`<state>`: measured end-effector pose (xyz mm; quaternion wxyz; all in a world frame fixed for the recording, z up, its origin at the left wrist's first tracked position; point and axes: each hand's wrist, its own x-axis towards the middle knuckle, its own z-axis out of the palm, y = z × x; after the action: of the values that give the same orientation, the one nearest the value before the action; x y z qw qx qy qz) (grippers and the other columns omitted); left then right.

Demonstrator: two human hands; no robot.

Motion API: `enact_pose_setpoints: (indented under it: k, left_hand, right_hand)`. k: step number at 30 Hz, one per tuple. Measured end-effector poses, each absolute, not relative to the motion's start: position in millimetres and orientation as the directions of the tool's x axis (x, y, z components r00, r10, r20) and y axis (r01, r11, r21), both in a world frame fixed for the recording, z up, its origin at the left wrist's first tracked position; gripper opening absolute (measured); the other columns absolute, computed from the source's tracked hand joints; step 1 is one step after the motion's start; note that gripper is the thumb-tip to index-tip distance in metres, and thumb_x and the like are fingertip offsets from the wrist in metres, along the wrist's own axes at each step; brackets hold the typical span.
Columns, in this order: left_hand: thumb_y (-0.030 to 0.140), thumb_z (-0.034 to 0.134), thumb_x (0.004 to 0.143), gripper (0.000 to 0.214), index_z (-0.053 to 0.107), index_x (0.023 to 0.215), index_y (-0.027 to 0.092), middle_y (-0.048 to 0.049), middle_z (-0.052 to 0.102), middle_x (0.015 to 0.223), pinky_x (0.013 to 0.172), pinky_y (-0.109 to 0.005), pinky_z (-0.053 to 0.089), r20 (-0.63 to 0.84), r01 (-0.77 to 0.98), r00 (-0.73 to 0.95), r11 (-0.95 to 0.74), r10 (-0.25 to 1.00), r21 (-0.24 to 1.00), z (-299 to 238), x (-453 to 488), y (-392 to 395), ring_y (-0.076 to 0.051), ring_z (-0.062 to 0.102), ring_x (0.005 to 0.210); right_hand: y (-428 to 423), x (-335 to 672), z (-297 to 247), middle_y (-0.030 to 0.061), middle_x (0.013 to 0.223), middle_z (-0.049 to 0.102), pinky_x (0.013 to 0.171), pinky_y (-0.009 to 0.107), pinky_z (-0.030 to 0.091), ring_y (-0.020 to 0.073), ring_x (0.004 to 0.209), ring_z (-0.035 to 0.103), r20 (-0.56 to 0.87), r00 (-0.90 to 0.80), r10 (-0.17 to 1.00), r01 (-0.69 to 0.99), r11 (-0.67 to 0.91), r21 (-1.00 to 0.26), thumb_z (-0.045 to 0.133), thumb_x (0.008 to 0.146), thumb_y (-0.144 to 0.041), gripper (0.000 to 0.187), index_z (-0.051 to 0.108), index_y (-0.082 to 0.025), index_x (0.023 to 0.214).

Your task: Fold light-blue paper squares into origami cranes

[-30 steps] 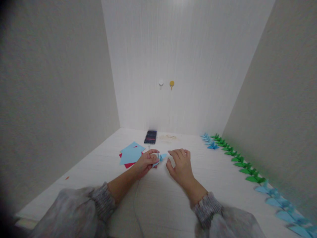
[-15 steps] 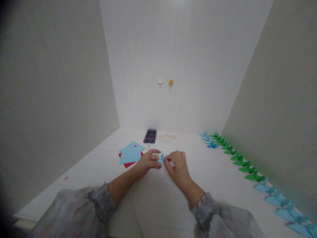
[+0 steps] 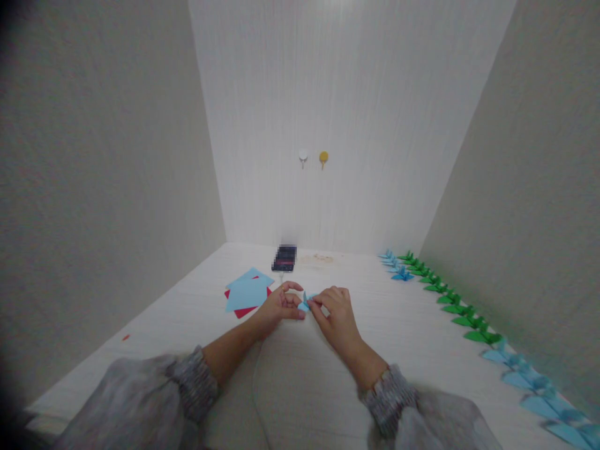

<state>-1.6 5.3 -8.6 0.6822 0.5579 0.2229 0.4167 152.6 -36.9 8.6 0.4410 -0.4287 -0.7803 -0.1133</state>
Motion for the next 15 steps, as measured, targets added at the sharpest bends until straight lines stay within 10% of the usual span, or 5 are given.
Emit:
enact_pose_setpoints:
  k: [15]
  left_hand:
    - [0.015, 0.072, 0.043, 0.061, 0.038, 0.094, 0.017, 0.0024, 0.058, 0.058, 0.056, -0.023, 0.04, 0.158, -0.297, 0.555, 0.017, 0.817, 0.955, -7.2, -0.8, 1.8, -0.012, 0.056, 0.055]
  right_hand:
    - [-34.9, 159.0, 8.5, 0.0011, 0.061, 0.054, 0.066, 0.031, 0.032, 0.0139, 0.062, 0.048, 0.806, -0.194, 0.56, 0.77, 0.596, -0.228, 0.047, 0.076, -0.024, 0.013, 0.055, -0.018, 0.067]
